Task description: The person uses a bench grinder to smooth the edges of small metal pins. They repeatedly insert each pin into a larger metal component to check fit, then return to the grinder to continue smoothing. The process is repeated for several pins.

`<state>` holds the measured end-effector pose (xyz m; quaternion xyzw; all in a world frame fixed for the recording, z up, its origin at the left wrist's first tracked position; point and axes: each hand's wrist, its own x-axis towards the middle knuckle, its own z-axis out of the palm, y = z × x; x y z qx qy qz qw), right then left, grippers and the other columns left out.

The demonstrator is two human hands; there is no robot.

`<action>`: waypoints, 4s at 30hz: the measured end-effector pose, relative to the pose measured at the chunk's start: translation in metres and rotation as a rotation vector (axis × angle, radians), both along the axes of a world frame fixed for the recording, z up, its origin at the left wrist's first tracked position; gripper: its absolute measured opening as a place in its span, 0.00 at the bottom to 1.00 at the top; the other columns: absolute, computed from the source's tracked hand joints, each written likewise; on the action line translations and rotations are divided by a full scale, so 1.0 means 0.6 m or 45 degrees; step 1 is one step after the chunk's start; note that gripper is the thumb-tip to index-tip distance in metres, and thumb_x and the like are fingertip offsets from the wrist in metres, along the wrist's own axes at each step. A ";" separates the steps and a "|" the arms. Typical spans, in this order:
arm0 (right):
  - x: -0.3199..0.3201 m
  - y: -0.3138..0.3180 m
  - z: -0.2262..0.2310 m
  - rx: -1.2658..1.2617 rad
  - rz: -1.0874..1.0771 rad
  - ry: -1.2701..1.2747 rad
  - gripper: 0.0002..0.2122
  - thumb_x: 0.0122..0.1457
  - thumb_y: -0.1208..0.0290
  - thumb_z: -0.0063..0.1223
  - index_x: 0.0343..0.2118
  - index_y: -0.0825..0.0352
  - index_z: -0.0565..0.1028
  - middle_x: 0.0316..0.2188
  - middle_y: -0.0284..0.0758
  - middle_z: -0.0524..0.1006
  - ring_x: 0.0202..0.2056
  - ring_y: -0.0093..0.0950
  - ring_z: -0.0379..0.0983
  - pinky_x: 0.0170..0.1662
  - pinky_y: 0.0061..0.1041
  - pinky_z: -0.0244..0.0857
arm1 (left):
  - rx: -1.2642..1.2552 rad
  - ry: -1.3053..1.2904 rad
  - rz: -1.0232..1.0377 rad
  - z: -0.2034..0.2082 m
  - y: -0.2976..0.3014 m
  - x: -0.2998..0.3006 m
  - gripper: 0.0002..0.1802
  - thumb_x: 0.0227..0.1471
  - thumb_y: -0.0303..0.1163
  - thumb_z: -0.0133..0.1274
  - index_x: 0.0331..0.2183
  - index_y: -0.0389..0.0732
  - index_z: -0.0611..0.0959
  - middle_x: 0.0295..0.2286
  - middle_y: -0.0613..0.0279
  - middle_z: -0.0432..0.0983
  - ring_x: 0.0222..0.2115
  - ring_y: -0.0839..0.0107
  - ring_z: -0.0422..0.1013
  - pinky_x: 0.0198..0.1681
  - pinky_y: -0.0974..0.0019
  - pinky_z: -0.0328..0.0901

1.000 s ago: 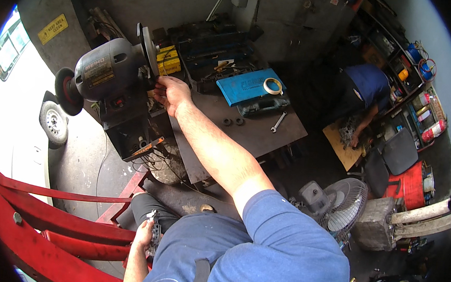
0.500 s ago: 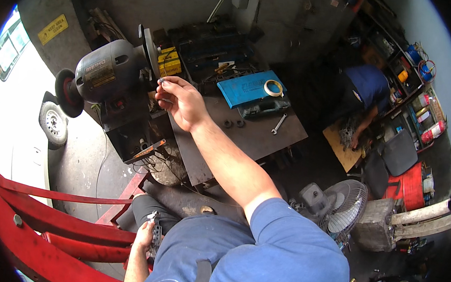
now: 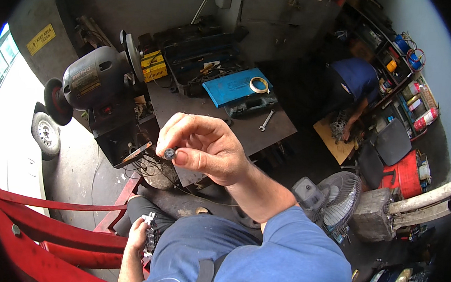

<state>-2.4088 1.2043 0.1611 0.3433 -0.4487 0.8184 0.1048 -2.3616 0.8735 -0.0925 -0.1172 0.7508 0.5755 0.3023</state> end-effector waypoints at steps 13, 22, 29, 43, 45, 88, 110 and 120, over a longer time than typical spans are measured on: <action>0.007 -0.044 -0.112 0.157 0.086 -0.662 0.06 0.66 0.69 0.47 0.39 0.66 0.70 0.32 0.32 0.77 0.36 0.21 0.74 0.43 0.22 0.68 | 0.863 1.129 -0.979 0.294 0.234 0.008 0.24 0.50 0.32 0.47 0.49 0.35 0.70 0.45 0.48 0.67 0.46 0.56 0.66 0.51 0.59 0.61; 0.145 -0.056 -0.173 0.307 0.537 -0.946 0.08 0.67 0.67 0.44 0.42 0.66 0.67 0.33 0.32 0.74 0.35 0.22 0.73 0.42 0.24 0.69 | 0.630 1.151 -1.388 0.368 0.187 0.040 0.26 0.47 0.23 0.55 0.51 0.36 0.74 0.45 0.52 0.72 0.45 0.56 0.73 0.47 0.62 0.70; 0.143 -0.057 -0.151 0.610 0.354 -0.688 0.07 0.66 0.70 0.45 0.41 0.69 0.68 0.30 0.32 0.77 0.34 0.20 0.74 0.41 0.22 0.69 | 0.102 1.251 -0.447 0.338 0.145 0.033 0.18 0.40 0.18 0.64 0.38 0.36 0.83 0.30 0.57 0.78 0.29 0.70 0.78 0.28 0.70 0.73; 0.146 -0.056 -0.146 0.707 0.171 -0.674 0.06 0.64 0.73 0.49 0.40 0.70 0.70 0.29 0.33 0.78 0.33 0.19 0.76 0.39 0.20 0.71 | 0.033 1.484 -0.384 0.307 0.159 0.039 0.09 0.43 0.16 0.61 0.29 0.35 0.79 0.26 0.58 0.76 0.25 0.68 0.74 0.30 0.69 0.71; 0.147 -0.057 -0.146 0.715 0.185 -0.664 0.06 0.64 0.73 0.49 0.40 0.70 0.70 0.29 0.34 0.78 0.34 0.20 0.77 0.39 0.20 0.71 | 0.209 1.312 -0.252 0.302 0.160 0.045 0.05 0.47 0.17 0.58 0.28 0.34 0.78 0.25 0.59 0.75 0.24 0.70 0.73 0.31 0.70 0.69; 0.159 -0.056 -0.159 0.594 0.137 -0.662 0.06 0.63 0.77 0.49 0.42 0.70 0.69 0.35 0.37 0.77 0.40 0.24 0.77 0.46 0.24 0.72 | 0.070 1.133 -0.146 0.314 0.161 0.055 0.07 0.45 0.14 0.50 0.29 0.33 0.77 0.24 0.58 0.72 0.25 0.69 0.71 0.29 0.70 0.68; 0.151 -0.043 -0.147 0.716 0.031 -0.458 0.06 0.59 0.77 0.54 0.39 0.71 0.74 0.31 0.36 0.79 0.34 0.25 0.78 0.39 0.22 0.71 | 0.584 0.574 -0.068 0.307 0.171 0.052 0.04 0.48 0.19 0.58 0.30 0.31 0.79 0.25 0.61 0.78 0.25 0.77 0.75 0.30 0.74 0.71; 0.150 -0.037 -0.154 0.756 0.104 -0.462 0.08 0.63 0.73 0.50 0.39 0.73 0.73 0.32 0.35 0.78 0.33 0.22 0.77 0.39 0.22 0.72 | 0.683 0.251 0.009 0.324 0.174 0.052 0.08 0.50 0.21 0.60 0.30 0.31 0.76 0.26 0.59 0.77 0.24 0.77 0.74 0.28 0.74 0.71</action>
